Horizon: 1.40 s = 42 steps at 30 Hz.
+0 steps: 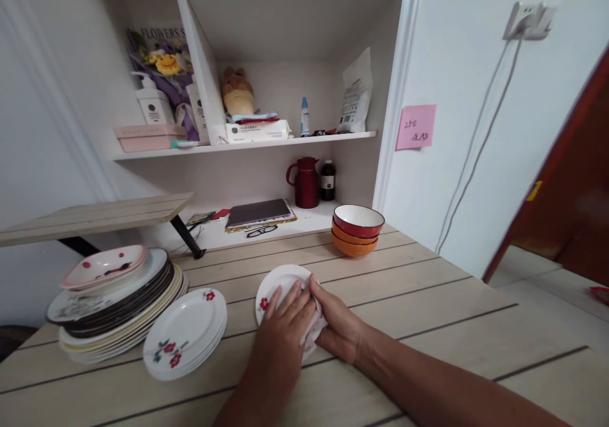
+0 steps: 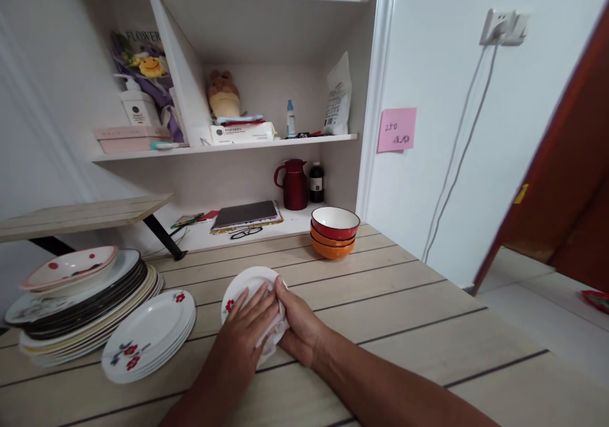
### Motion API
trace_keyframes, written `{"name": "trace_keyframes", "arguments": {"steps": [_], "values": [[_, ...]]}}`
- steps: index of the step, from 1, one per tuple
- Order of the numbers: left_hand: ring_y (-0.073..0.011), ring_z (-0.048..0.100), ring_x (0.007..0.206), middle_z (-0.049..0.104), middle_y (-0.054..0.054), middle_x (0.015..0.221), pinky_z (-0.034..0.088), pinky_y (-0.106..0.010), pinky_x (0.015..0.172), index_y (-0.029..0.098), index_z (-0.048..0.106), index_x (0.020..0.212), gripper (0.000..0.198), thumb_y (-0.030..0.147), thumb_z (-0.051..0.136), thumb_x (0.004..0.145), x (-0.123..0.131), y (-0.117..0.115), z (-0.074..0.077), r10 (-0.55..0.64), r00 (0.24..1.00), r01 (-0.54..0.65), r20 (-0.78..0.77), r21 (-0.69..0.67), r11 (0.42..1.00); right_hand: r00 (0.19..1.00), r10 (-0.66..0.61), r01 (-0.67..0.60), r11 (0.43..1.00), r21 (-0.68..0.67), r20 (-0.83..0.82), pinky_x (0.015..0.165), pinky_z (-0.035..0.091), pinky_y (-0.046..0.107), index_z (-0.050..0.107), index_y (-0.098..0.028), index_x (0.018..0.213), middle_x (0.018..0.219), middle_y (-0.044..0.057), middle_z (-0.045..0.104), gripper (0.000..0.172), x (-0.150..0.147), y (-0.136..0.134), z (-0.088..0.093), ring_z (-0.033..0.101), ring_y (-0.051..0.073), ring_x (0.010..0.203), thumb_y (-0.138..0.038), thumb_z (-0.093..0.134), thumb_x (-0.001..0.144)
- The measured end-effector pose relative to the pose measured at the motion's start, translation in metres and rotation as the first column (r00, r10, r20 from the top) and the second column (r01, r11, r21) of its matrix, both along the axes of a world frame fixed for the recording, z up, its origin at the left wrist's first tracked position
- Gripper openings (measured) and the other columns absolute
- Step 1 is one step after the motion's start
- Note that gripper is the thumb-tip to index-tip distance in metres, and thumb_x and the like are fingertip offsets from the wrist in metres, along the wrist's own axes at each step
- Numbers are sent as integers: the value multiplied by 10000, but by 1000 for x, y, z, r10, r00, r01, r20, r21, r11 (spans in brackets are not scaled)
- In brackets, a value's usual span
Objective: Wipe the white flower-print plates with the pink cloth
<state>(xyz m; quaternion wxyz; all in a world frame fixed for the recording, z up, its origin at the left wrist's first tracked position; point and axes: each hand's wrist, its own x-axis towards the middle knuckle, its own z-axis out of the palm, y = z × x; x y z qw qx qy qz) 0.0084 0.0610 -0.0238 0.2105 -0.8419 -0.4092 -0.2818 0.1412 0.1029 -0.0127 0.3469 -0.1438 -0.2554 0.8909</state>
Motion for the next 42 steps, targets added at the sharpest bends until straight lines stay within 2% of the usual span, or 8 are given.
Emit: {"name": "trace_keyframes", "arguments": {"steps": [4,11,17,24,31,35,39,42], "values": [[-241,427,1320,559,-28,1356,239,-540,1117,233,515,1305,469,128,415,859,-1,3,-2,172,982,-173,71,6,985,999,-30,30,999,14,-22,997,403,364,616,-91,1139,1063,137,707,481,-1,2,1,652,215,1012,-497,517,900],[-345,412,1312,475,-104,1427,353,-606,1005,225,559,1257,389,222,440,887,-6,-6,9,455,887,-454,75,-38,890,996,-44,41,998,-39,-77,958,425,344,617,-89,1142,968,101,736,476,-5,0,3,669,195,923,-478,420,949],[-317,453,1260,389,-174,1430,455,-479,943,212,474,1321,503,241,582,830,-3,-6,12,384,889,-397,249,2,918,996,-21,19,999,-28,-87,931,435,346,623,-82,1134,969,110,735,507,-5,-1,5,665,208,926,-508,434,934],[-253,572,1045,538,-119,1160,508,-416,852,194,633,984,181,225,587,811,-17,-5,20,259,872,-326,416,98,940,996,-8,5,999,-33,-92,916,435,354,606,-71,1151,957,120,730,530,-6,1,1,661,213,899,-524,468,912],[-194,592,1086,703,-12,1080,417,-382,954,258,675,1000,217,177,512,881,1,-14,23,0,997,-11,75,148,989,998,52,-52,999,-15,-37,816,456,291,648,-68,1001,828,95,716,541,-1,3,-3,652,169,755,-572,486,887],[-221,578,1125,700,1,1130,292,-465,1041,262,664,1025,219,172,542,867,-3,-16,34,147,984,-164,98,196,967,999,41,-41,999,18,-3,850,443,285,645,-107,1044,832,59,724,454,-4,-5,-1,658,161,777,-517,526,890],[-275,599,1059,709,-36,1101,308,-523,993,233,675,984,192,168,567,840,-21,-14,40,370,906,-407,204,190,893,995,97,-96,995,18,-31,944,408,345,616,-97,1136,951,101,730,550,-9,-9,2,658,211,928,-566,450,903],[-254,610,997,724,-33,1025,366,-484,939,225,679,929,139,205,563,856,-18,-13,33,362,912,-393,191,168,904,996,54,-54,999,4,-73,957,404,369,608,-92,1140,995,119,721,576,-8,-3,2,651,225,962,-583,416,908]]}}
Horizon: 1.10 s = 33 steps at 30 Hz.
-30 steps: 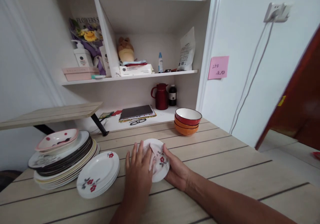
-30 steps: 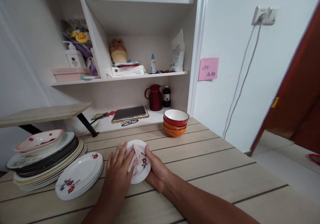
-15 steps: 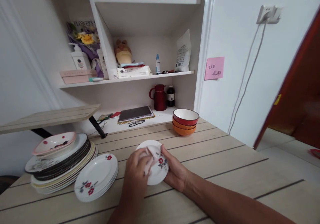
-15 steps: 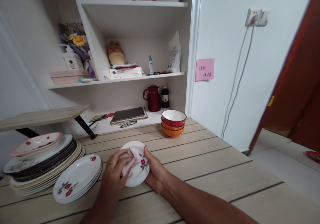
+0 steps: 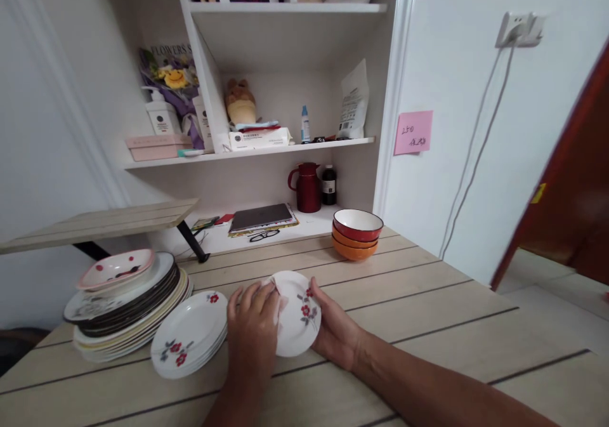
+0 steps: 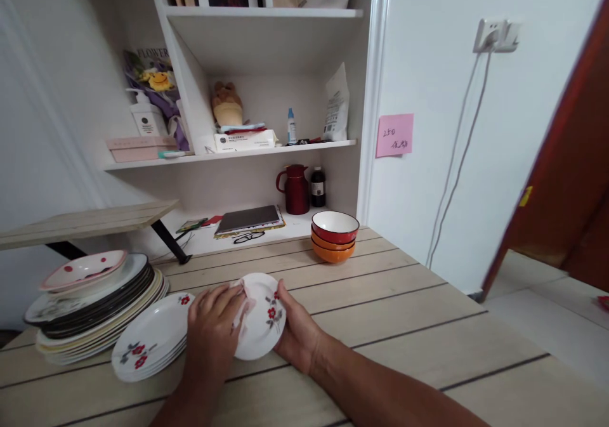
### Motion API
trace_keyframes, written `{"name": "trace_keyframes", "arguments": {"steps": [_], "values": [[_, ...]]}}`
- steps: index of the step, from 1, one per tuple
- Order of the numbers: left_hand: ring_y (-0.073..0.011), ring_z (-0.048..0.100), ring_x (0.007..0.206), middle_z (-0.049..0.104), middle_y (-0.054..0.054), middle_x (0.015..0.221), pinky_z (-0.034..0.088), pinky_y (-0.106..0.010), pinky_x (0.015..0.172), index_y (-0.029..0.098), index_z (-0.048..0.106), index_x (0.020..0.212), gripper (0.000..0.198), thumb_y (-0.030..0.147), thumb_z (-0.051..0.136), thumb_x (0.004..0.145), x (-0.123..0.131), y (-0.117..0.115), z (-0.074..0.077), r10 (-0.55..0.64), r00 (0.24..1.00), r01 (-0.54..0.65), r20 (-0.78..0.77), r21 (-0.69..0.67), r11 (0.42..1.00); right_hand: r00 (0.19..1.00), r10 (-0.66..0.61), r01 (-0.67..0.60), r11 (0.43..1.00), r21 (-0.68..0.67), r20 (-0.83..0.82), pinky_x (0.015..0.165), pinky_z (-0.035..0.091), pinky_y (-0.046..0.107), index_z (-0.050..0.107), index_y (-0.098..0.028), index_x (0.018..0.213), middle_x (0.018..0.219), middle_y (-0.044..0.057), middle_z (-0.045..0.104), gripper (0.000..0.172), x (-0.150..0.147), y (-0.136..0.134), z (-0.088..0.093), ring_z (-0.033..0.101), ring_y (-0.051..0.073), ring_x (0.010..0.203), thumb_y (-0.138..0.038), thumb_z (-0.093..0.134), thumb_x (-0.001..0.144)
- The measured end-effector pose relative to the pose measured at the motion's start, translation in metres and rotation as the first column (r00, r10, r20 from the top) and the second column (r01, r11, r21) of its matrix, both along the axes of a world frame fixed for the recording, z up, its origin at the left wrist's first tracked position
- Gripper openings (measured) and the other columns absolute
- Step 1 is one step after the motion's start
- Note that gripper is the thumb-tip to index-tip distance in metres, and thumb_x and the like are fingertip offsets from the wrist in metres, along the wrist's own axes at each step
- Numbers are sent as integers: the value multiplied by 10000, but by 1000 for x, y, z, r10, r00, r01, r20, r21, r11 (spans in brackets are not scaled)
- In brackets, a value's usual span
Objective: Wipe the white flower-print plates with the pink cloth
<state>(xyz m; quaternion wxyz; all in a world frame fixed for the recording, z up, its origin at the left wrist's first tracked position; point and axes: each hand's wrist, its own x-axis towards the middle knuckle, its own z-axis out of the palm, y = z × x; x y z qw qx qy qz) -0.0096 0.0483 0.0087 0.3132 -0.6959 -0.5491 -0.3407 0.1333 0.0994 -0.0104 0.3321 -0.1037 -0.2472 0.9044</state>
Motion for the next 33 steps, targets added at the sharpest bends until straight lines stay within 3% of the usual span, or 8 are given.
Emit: {"name": "trace_keyframes", "arguments": {"steps": [5,8,12,16,22,27,30,33], "values": [[-177,604,997,721,-7,1008,394,-367,943,217,675,952,200,177,485,903,31,-1,-15,-319,945,319,-72,-7,948,999,39,-39,999,15,22,941,413,345,631,-72,1033,943,133,715,605,9,6,2,655,223,940,-626,446,875],[-171,598,1023,715,-12,1024,387,-363,968,219,676,969,214,183,474,908,34,-3,-9,-369,926,370,-81,-5,929,995,94,-94,996,-2,42,927,416,317,636,-80,996,889,110,716,574,9,1,2,661,204,913,-616,473,870],[-233,573,1088,678,-53,1133,389,-438,959,248,686,998,205,212,524,877,16,-2,2,-220,974,222,-47,29,975,996,83,-83,997,-4,20,946,407,365,622,-114,1066,923,93,723,539,3,-4,-1,660,218,935,-595,456,887],[-257,593,1008,695,-78,1044,427,-443,877,221,688,1008,208,202,538,865,7,2,-4,-44,999,44,-9,19,999,999,42,-42,999,-2,-32,963,395,404,620,-118,1087,962,110,723,567,0,0,-4,654,239,963,-603,392,904],[-214,602,1015,693,-43,1055,429,-411,932,216,660,1020,211,168,517,873,37,-2,-24,-261,965,259,-16,-82,962,998,65,-64,998,-26,18,906,424,340,635,-91,998,874,111,720,611,9,3,2,664,219,894,-646,408,877],[-201,592,1026,687,-38,1052,402,-404,963,216,659,937,178,170,497,880,41,-7,-11,-352,936,351,-10,-57,935,987,126,-119,990,-74,99,776,453,263,638,-88,935,747,66,704,564,11,-2,3,670,165,732,-617,452,881],[-226,579,1040,673,-58,1086,413,-414,919,230,673,928,168,200,518,870,24,-3,0,-213,977,213,28,0,977,995,71,-70,997,-22,67,858,448,323,623,-87,1057,850,90,726,549,5,-4,-1,678,200,830,-577,428,909],[-240,591,967,676,-81,1039,437,-412,838,219,677,965,192,207,511,870,9,2,-1,-27,999,26,41,15,1000,999,-9,10,1000,-20,36,913,433,361,613,-102,1103,912,95,735,501,0,-2,-5,672,216,902,-535,444,915]]}}
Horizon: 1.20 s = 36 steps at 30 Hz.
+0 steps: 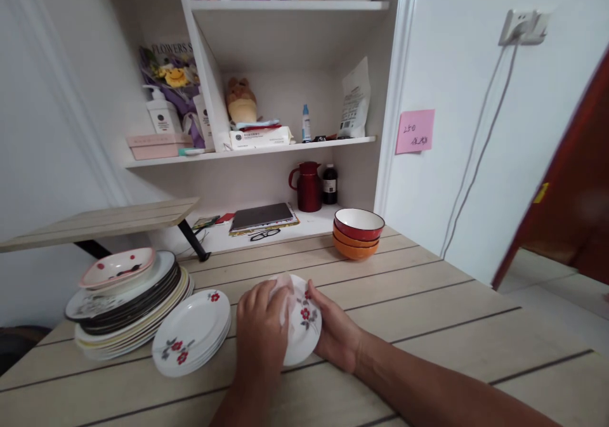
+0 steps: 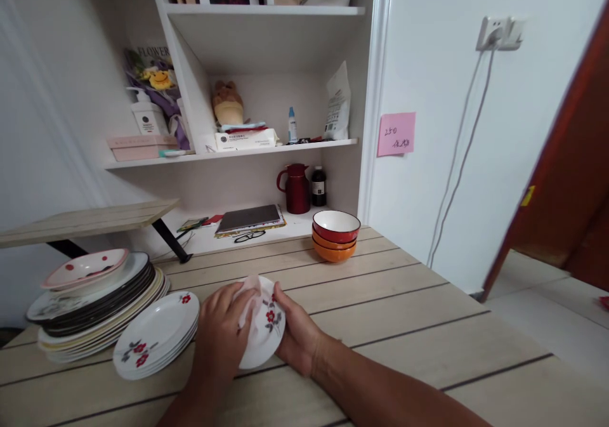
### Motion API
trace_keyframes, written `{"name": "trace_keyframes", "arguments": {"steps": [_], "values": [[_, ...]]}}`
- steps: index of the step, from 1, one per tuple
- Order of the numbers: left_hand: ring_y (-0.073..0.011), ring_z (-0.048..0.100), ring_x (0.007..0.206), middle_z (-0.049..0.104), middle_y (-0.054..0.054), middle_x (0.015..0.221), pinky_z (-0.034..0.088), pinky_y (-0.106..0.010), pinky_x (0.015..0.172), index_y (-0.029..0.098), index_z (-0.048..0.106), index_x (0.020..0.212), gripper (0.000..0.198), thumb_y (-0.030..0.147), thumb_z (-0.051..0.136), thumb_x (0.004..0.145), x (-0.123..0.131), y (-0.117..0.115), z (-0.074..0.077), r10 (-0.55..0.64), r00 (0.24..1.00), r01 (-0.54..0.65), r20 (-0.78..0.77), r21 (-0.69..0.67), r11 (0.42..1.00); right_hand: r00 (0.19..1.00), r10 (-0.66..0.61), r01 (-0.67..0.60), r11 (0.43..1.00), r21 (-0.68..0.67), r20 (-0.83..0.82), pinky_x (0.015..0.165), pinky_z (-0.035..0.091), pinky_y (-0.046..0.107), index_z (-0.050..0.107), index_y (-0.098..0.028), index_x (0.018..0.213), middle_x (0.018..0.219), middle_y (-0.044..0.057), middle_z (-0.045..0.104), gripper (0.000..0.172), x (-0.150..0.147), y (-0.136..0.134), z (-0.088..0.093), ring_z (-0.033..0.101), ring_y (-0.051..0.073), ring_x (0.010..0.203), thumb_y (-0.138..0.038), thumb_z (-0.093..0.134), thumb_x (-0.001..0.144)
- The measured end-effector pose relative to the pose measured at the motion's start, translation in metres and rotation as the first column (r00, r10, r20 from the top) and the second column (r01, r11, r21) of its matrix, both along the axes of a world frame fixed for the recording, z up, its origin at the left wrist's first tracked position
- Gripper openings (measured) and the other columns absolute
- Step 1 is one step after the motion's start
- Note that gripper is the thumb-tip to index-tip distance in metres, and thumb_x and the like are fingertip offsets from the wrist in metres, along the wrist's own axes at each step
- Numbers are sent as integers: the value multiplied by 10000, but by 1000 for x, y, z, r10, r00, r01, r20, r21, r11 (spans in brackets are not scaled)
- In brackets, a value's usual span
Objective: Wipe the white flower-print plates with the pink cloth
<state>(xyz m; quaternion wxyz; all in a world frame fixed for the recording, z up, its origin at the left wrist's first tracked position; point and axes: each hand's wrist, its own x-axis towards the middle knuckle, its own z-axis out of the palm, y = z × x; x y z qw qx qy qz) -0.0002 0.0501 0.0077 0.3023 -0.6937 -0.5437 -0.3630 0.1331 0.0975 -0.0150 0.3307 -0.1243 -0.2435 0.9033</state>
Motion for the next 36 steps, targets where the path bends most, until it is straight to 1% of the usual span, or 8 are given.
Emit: {"name": "trace_keyframes", "arguments": {"steps": [3,7,11,18,26,29,32,36], "values": [[-224,597,891,680,-73,959,457,-385,777,216,673,940,197,206,485,881,4,0,-10,9,1000,-10,-15,-36,999,999,-43,43,999,-4,-19,931,429,380,618,-111,1095,955,105,731,504,1,3,0,669,225,921,-546,446,907],[-205,604,922,680,-53,956,461,-381,864,219,655,913,217,175,443,897,31,-5,-21,-232,972,229,-40,-71,971,999,42,-42,999,-32,-13,918,433,341,638,-82,1001,909,120,722,534,9,4,2,673,215,889,-574,460,892],[-201,595,951,678,-50,970,435,-391,928,189,643,914,189,146,463,879,38,-6,-13,-322,945,320,-57,-42,946,991,129,-126,989,-76,36,859,449,289,641,-74,947,813,93,716,541,10,1,4,679,182,807,-589,492,875],[-259,580,945,660,-106,1024,450,-437,822,196,668,942,176,224,509,873,-2,2,-4,50,998,-49,34,-17,999,999,-15,14,999,-51,-29,938,424,366,627,-96,1069,902,100,737,481,-1,0,4,672,216,917,-510,422,934],[-203,583,1002,674,-64,1013,408,-398,954,199,654,921,225,129,443,881,35,-6,-17,-255,966,255,-36,-24,967,993,118,-118,993,-21,3,951,413,322,640,-78,1015,906,103,722,546,9,0,2,664,203,929,-584,489,876],[-212,577,1011,671,-65,1030,384,-420,972,207,655,925,197,135,481,866,28,-3,-10,-201,979,201,-15,15,979,995,98,-98,995,-30,0,961,404,310,625,-79,1072,934,94,723,531,6,-3,3,661,193,943,-559,497,885],[-254,570,1015,661,-101,1060,395,-446,916,196,660,954,180,162,512,856,10,2,-6,-29,1000,29,-3,33,999,999,33,-33,999,-13,-2,961,408,353,618,-94,1099,947,99,731,502,1,-3,2,659,216,959,-533,474,903],[-272,571,980,664,-103,1035,400,-452,866,188,657,947,167,159,525,848,4,2,-13,60,998,-60,10,7,998,1000,-10,10,1000,-14,-26,962,412,395,624,-105,1092,959,108,732,516,0,1,0,657,238,975,-547,425,915]]}}
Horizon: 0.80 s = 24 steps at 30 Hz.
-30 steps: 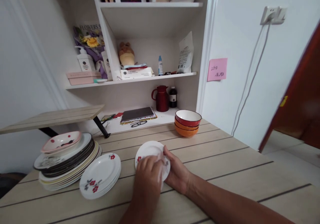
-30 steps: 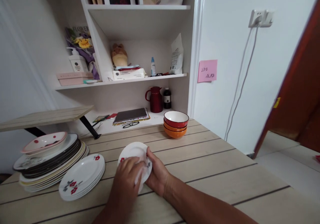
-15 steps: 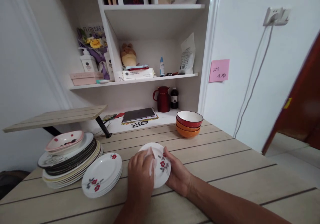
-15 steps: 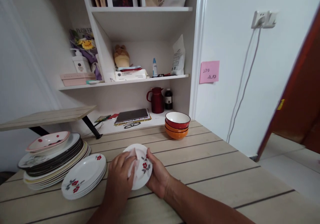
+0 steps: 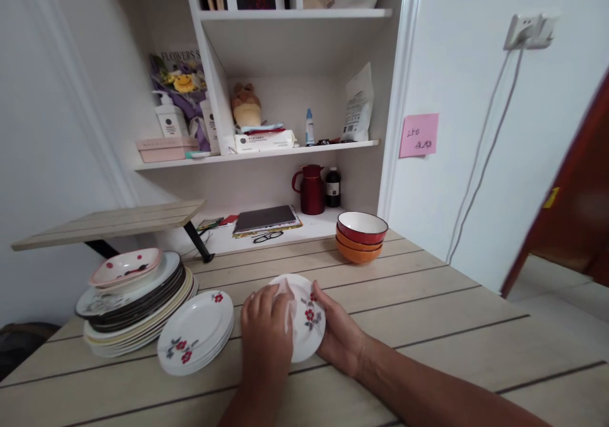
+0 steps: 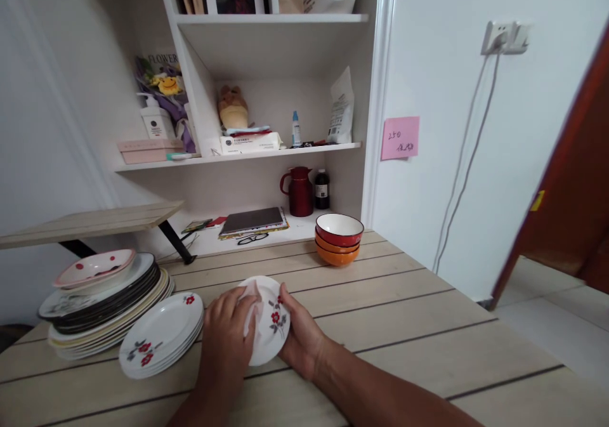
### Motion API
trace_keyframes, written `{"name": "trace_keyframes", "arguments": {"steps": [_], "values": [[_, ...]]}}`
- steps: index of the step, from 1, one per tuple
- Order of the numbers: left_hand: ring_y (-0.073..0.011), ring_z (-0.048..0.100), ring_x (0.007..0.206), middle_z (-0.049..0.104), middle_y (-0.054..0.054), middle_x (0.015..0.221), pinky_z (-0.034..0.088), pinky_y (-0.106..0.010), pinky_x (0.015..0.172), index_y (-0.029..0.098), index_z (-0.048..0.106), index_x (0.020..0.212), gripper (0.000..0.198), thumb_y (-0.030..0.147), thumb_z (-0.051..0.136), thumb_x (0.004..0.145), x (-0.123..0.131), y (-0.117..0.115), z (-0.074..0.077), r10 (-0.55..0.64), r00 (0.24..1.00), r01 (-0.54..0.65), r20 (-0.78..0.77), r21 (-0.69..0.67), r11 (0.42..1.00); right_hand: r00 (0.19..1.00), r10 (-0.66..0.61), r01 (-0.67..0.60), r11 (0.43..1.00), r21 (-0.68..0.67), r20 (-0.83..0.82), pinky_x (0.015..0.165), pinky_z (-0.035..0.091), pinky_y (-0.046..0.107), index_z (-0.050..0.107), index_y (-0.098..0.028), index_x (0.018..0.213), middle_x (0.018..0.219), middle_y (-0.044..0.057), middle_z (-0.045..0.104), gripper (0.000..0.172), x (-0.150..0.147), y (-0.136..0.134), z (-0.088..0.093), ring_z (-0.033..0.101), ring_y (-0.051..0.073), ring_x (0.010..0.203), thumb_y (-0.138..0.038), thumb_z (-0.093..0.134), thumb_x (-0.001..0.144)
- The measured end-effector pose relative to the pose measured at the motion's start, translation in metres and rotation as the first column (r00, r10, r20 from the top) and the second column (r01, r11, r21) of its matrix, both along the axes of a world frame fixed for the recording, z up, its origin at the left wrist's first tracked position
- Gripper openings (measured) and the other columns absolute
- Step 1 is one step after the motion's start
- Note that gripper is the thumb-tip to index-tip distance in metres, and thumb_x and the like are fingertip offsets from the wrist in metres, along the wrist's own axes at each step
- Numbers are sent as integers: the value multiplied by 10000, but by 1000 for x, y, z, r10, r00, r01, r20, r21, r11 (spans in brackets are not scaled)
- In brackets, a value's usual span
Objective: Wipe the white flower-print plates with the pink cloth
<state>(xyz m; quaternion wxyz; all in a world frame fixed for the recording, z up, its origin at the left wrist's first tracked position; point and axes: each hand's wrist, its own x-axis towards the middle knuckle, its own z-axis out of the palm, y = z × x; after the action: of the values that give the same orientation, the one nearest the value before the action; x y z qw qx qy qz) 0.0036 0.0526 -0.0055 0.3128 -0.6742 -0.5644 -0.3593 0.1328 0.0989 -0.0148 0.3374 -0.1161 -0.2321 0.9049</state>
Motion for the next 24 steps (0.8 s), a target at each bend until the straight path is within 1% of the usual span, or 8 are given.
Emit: {"name": "trace_keyframes", "arguments": {"steps": [4,6,8,11,14,16,21,24], "values": [[-245,570,959,664,-70,1022,400,-433,894,210,649,947,187,148,498,856,23,-6,-11,-151,989,150,-5,-62,987,999,51,-51,999,15,-14,970,408,378,621,-80,1094,995,133,718,589,7,2,0,650,242,1000,-596,415,900],[-230,567,980,657,-77,1035,396,-417,932,196,646,958,200,131,487,855,33,-7,-12,-235,971,232,-31,-76,970,993,116,-116,993,16,5,977,403,365,616,-75,1102,1027,139,708,606,10,1,1,646,239,1014,-611,436,886],[-230,562,1004,651,-82,1050,388,-419,960,196,646,964,198,133,498,851,34,-5,-9,-256,966,252,-37,-80,964,988,153,-153,988,20,17,985,396,353,613,-76,1106,1048,138,703,586,10,-1,2,643,232,1023,-595,454,886],[-262,544,1072,638,-86,1121,360,-482,992,224,649,991,194,180,523,851,19,1,-2,-171,985,170,5,-98,981,994,108,-109,993,36,25,982,398,353,614,-89,1106,1014,122,717,526,7,-4,3,650,223,1006,-548,452,908],[-292,545,1076,622,-127,1155,398,-510,936,208,639,1054,236,233,478,884,-2,6,1,62,989,-43,132,-140,989,998,40,-41,998,38,49,962,414,385,609,-116,1132,987,106,729,504,2,-4,3,658,230,983,-538,436,916],[-292,559,1049,625,-134,1144,419,-506,915,200,637,1071,257,277,465,897,-9,6,-3,137,972,-99,192,-191,977,998,20,-22,999,30,56,949,424,407,604,-129,1149,995,105,729,511,1,-3,2,659,238,976,-547,428,914],[-300,488,1198,563,-129,1287,404,-500,969,197,642,1053,267,297,445,903,3,5,-17,39,976,15,215,-248,969,1000,6,-6,1000,28,14,943,435,394,622,-126,1120,972,101,732,523,4,4,-3,670,221,919,-562,424,911],[-303,430,1267,545,-113,1321,376,-516,1003,212,638,1065,283,327,433,908,8,4,-17,-5,972,72,234,-279,957,1000,23,-23,999,35,-10,964,425,363,618,-129,1147,1000,92,728,507,6,5,-5,669,197,926,-544,447,912]]}}
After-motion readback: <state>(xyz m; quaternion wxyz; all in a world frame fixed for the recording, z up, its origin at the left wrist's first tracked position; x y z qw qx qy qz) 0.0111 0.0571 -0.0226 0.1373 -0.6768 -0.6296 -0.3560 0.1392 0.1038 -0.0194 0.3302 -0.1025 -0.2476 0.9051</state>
